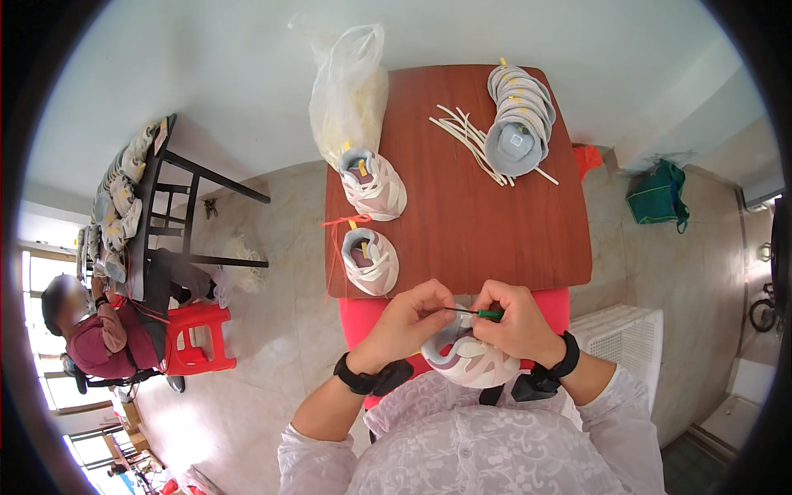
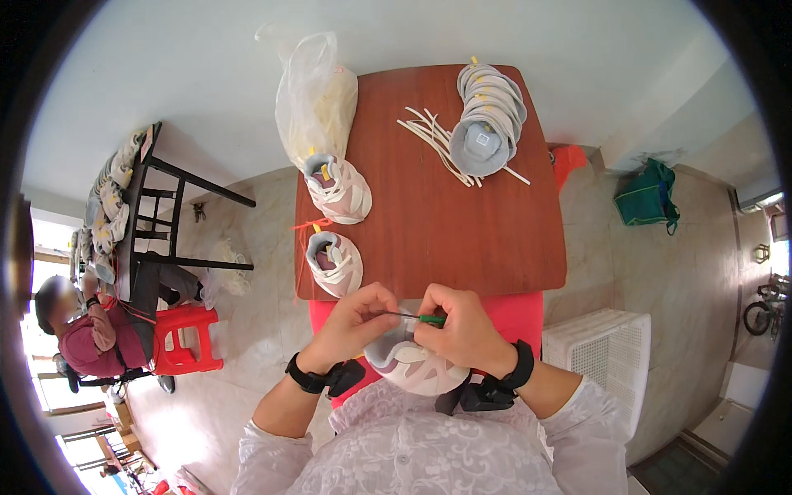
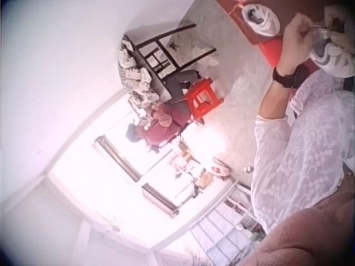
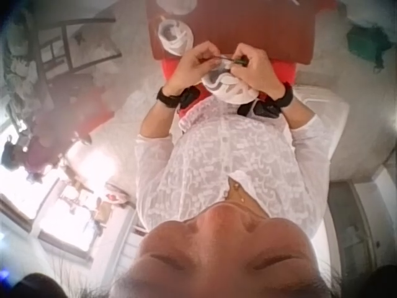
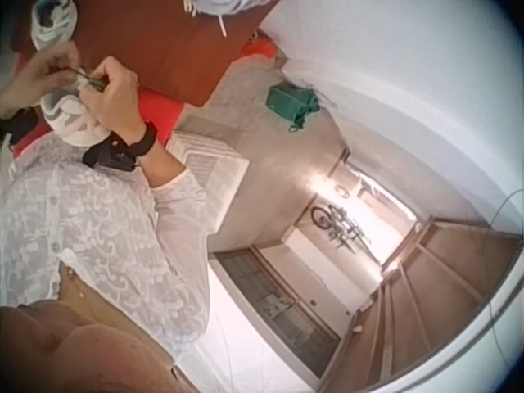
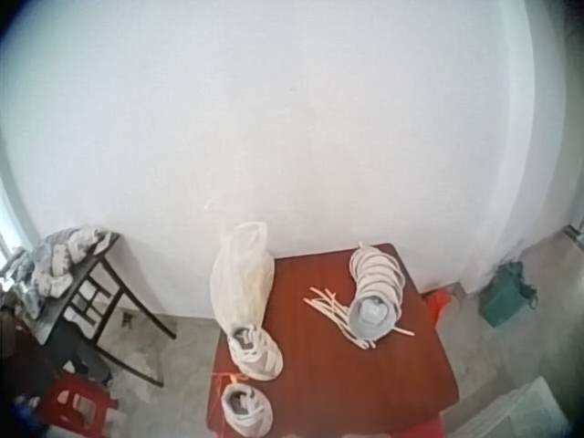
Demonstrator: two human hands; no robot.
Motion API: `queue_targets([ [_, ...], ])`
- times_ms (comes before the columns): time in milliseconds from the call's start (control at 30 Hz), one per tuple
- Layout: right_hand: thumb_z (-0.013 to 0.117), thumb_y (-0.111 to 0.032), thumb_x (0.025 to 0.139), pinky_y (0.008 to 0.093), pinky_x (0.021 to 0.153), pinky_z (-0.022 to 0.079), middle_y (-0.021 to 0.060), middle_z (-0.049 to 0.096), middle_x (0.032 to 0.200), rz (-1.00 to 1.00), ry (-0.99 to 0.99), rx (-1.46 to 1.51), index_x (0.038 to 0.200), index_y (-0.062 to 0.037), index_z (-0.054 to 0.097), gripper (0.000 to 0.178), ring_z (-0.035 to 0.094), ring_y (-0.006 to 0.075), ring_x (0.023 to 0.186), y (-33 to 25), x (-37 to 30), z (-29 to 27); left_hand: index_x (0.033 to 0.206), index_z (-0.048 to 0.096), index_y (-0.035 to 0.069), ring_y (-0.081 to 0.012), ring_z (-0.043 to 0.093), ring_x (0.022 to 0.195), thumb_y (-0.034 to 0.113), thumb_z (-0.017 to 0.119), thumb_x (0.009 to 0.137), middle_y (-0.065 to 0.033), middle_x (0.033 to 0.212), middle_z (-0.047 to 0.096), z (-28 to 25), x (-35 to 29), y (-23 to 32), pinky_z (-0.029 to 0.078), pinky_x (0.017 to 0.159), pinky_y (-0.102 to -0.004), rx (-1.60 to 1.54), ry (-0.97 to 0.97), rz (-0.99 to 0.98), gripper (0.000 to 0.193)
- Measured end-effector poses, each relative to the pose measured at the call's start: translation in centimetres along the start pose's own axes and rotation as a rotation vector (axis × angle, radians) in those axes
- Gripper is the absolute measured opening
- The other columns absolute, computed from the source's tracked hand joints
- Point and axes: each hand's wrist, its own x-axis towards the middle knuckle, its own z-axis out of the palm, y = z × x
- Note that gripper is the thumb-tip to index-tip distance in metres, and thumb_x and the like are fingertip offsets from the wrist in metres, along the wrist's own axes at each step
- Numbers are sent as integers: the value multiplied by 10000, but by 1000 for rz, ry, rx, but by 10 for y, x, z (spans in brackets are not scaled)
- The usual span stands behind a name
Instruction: Lacing white sneakers with white laces.
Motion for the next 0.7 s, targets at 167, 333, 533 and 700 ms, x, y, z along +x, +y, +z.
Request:
queue_targets([
  [167, 644, -30, 706, 252, 485, 411, 46, 570, 604, 84, 98, 69, 731, 5, 512, 138, 519, 71, 563, 13, -3, 7, 783, 653, 64, -159, 578, 761, 31, 765, 699, -33, 796, 574, 6, -7, 18, 462, 666, -277, 844, 318, 427, 144],
  [333, 642, -27, 732, 246, 491, 426, 44, 598, 628, 86, 172, 86, 730, 0, 510, 135, 560, 62, 596, 15, 0, 9, 713, 655, 88, -226, 532, 739, 128, 792, 610, -21, 779, 574, 3, -9, 20, 452, 628, -349, 744, 175, 341, 176],
  [533, 652, -34, 764, 246, 511, 438, 37, 614, 641, 121, 81, 143, 738, -7, 509, 148, 573, 61, 612, 18, -1, 12, 732, 678, 69, -242, 567, 753, 117, 810, 593, -44, 766, 616, 11, -4, 16, 471, 654, -351, 941, 261, 359, 197],
  [700, 651, -25, 746, 262, 518, 456, 50, 620, 636, 140, 94, 207, 727, 0, 513, 142, 586, 71, 608, 17, -1, 14, 755, 674, 51, -244, 575, 766, 107, 804, 609, -47, 780, 630, 11, 1, 6, 474, 669, -354, 893, 226, 371, 203],
])
